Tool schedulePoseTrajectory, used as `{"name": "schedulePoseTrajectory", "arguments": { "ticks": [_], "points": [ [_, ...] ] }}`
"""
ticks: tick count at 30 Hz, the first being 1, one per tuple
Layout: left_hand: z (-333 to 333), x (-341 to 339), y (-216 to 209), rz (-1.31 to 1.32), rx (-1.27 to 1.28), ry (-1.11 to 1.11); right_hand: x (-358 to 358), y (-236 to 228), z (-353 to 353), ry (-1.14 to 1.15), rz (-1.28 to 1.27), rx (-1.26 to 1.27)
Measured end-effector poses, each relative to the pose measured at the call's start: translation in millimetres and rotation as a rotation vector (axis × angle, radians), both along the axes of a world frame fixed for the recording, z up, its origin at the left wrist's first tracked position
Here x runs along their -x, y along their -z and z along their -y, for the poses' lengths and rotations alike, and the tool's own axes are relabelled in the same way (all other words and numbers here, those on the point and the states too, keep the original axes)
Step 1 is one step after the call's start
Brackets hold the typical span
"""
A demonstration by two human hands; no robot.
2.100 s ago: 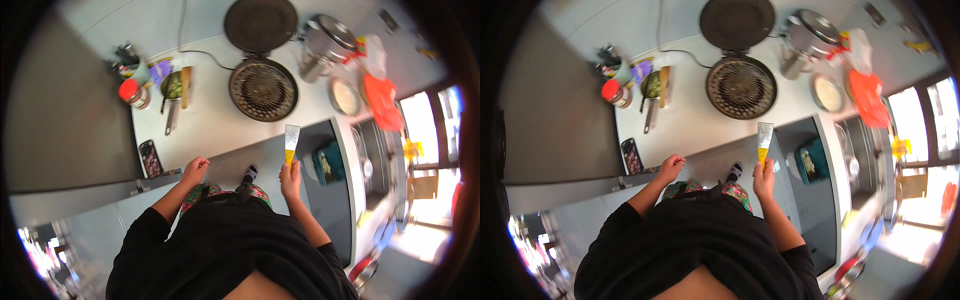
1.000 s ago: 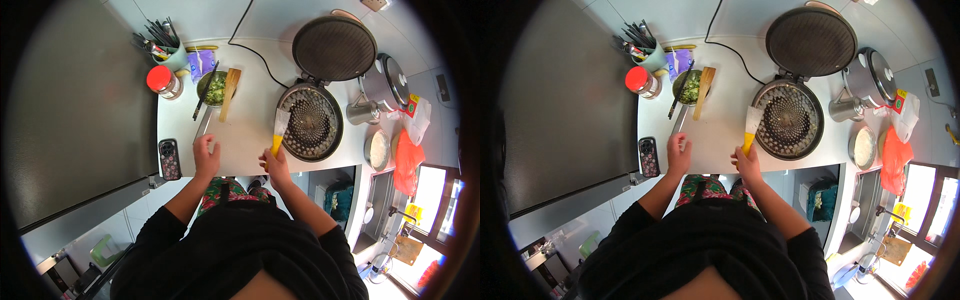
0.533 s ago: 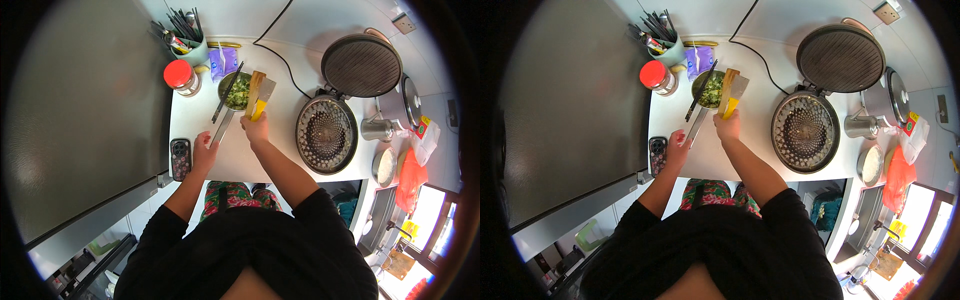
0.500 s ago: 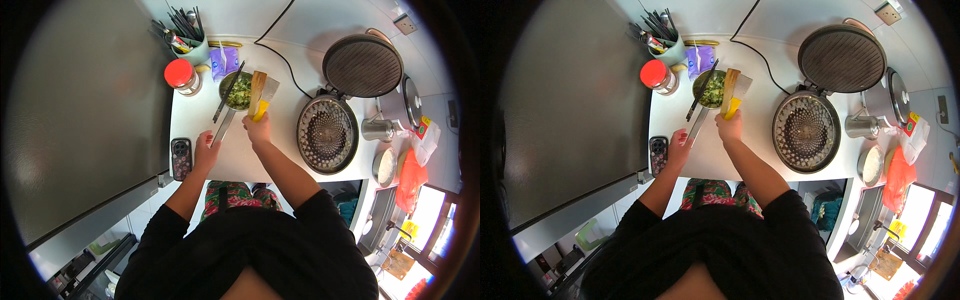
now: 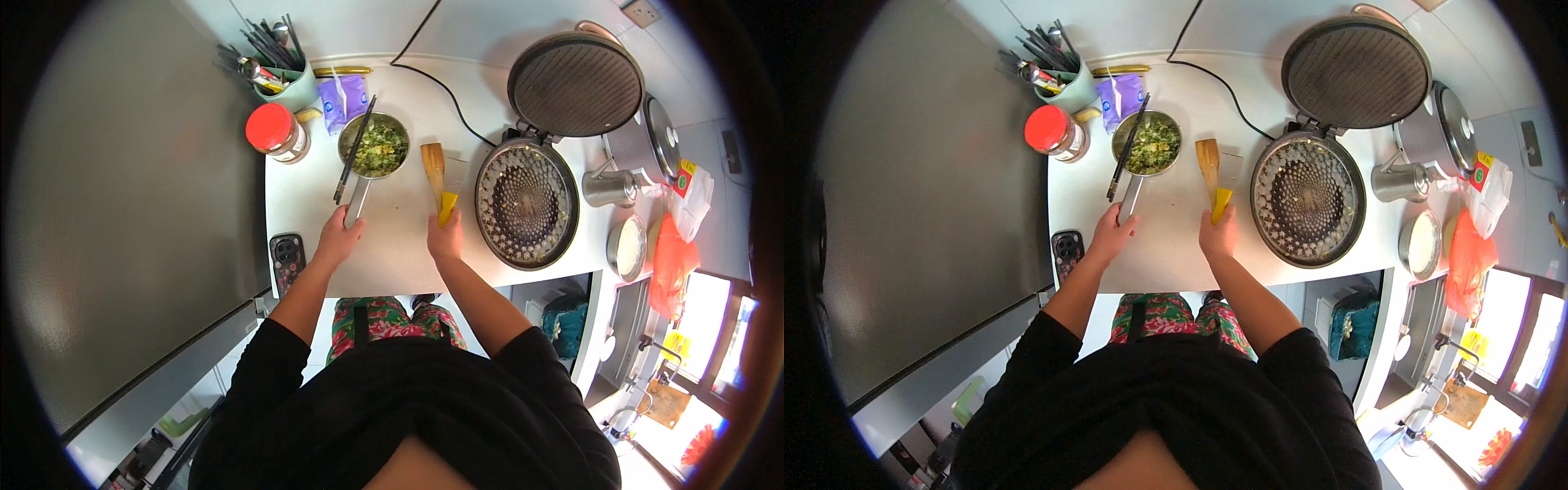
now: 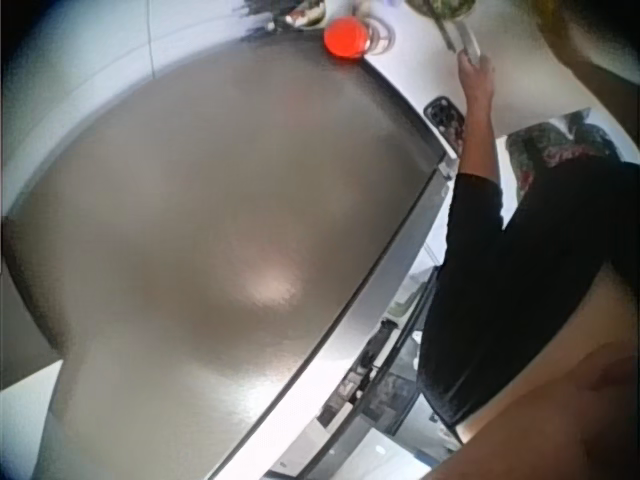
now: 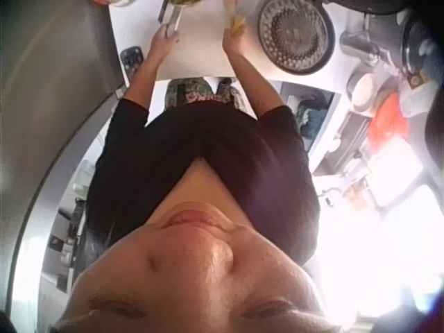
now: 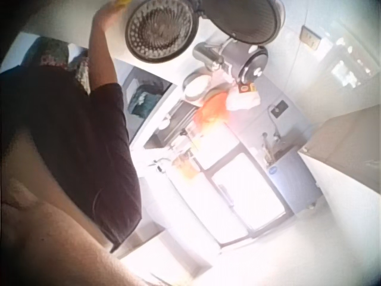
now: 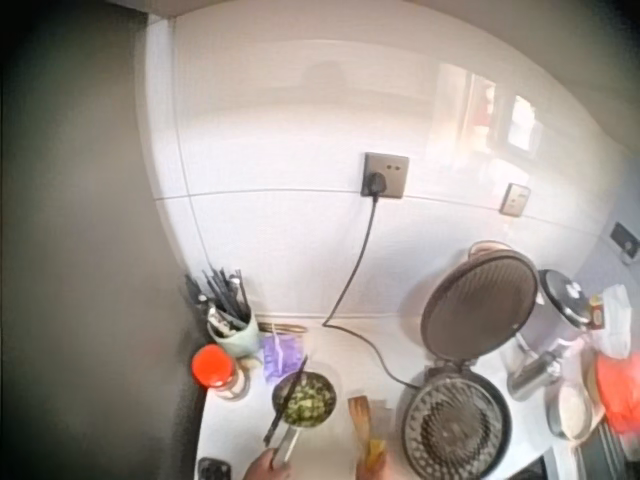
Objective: The person folds a cooked crepe in an electric griddle using a wooden spatula and a metal scraper, then transfers it to a metal plate. They move the plate to a dining table and return to the kitchen.
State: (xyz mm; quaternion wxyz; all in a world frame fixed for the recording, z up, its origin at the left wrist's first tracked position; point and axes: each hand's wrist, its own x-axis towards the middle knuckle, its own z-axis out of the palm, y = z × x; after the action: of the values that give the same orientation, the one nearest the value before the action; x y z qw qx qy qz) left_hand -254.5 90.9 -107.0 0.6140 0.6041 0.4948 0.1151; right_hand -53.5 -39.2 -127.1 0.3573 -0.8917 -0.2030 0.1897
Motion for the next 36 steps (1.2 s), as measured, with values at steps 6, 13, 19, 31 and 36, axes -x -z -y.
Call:
{"name": "schedulePoseTrajectory", "arguments": {
  "ticks": [6, 13, 19, 31, 36],
  "points": [
    [16.8, 0.4, 5.1, -0.158, -0.290, 0.038, 1.7, 7.2, -12.3, -0.041, -0.057, 0.114],
    [41.5, 15.7, 12.8, -0.116, -0.263, -0.057, -2.0, 13.6, -22.3, -0.117, 0.109, 0.140],
    [49.4, 26.4, 11.0, -0.148, -0.238, -0.061, -9.3, 20.8, -19.9, -0.189, 0.280, 0.188],
    [44.7, 34.3, 21.7, -0.112, -0.171, -0.075, -22.1, 21.1, -17.5, -0.326, 0.476, 0.177],
    [43.7, 34.0, 22.2, -0.101, -0.217, -0.067, -23.4, 22.0, -20.0, -0.337, 0.480, 0.136]
  ]
}}
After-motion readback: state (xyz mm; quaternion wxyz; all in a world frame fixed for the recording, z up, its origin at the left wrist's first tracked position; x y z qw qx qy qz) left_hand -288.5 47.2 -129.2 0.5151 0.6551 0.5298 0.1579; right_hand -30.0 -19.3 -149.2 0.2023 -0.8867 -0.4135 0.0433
